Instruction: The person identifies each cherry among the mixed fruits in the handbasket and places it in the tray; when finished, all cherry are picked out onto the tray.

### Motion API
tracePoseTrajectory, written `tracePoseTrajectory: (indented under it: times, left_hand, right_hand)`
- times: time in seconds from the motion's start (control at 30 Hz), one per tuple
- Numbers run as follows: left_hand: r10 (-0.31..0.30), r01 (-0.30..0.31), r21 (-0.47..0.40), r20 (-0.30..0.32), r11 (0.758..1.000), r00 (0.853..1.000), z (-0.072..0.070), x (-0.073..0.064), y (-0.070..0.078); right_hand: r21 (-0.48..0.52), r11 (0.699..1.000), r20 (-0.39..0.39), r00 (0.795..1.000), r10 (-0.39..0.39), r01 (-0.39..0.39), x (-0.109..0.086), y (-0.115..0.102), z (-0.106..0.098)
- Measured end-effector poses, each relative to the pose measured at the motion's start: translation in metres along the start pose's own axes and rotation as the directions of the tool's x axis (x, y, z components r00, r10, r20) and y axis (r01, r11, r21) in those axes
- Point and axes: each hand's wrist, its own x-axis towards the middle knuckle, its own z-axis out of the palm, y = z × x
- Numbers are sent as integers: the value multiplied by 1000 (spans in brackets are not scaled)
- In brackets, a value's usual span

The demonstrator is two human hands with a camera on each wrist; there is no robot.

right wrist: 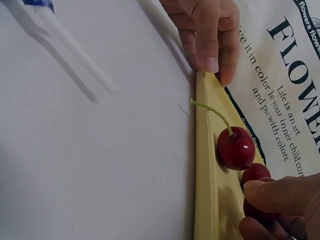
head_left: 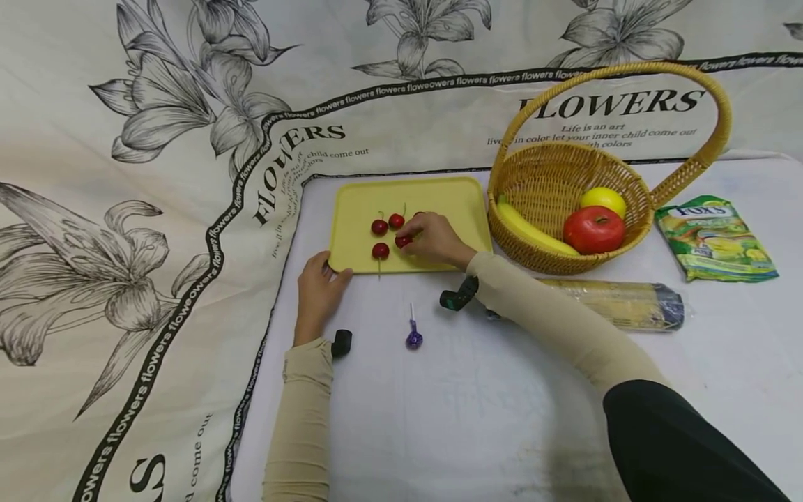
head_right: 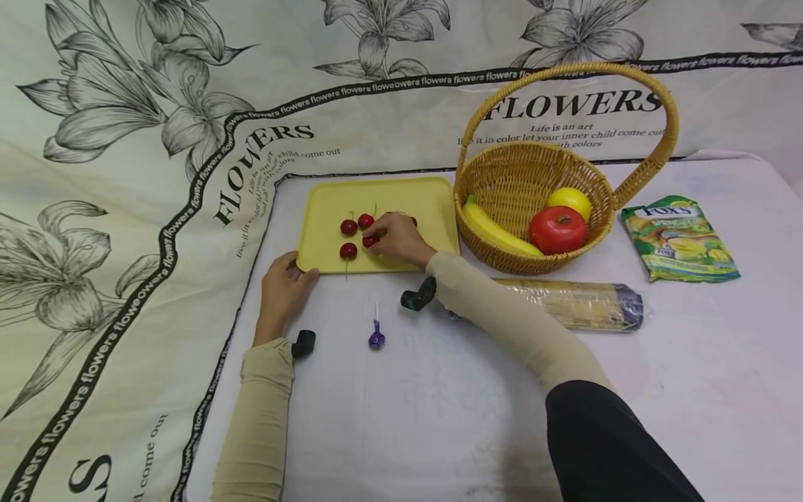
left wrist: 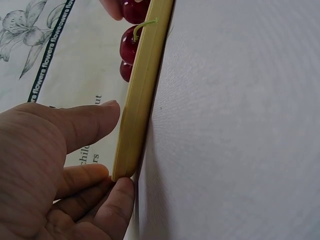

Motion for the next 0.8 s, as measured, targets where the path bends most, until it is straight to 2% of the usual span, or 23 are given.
tracePoseTrajectory:
  times: [0.53, 0.8]
  left_hand:
    - [4, -4, 27, 9, 1000, 1000, 2, 2, 3]
    - [-2, 1, 51, 9, 999, 1000, -1, 2, 2]
  right_hand:
    - [-39, 999, -12, 999, -36, 35, -4, 3, 7]
    - [-81, 994, -2, 997, -71, 71, -6, 3, 9]
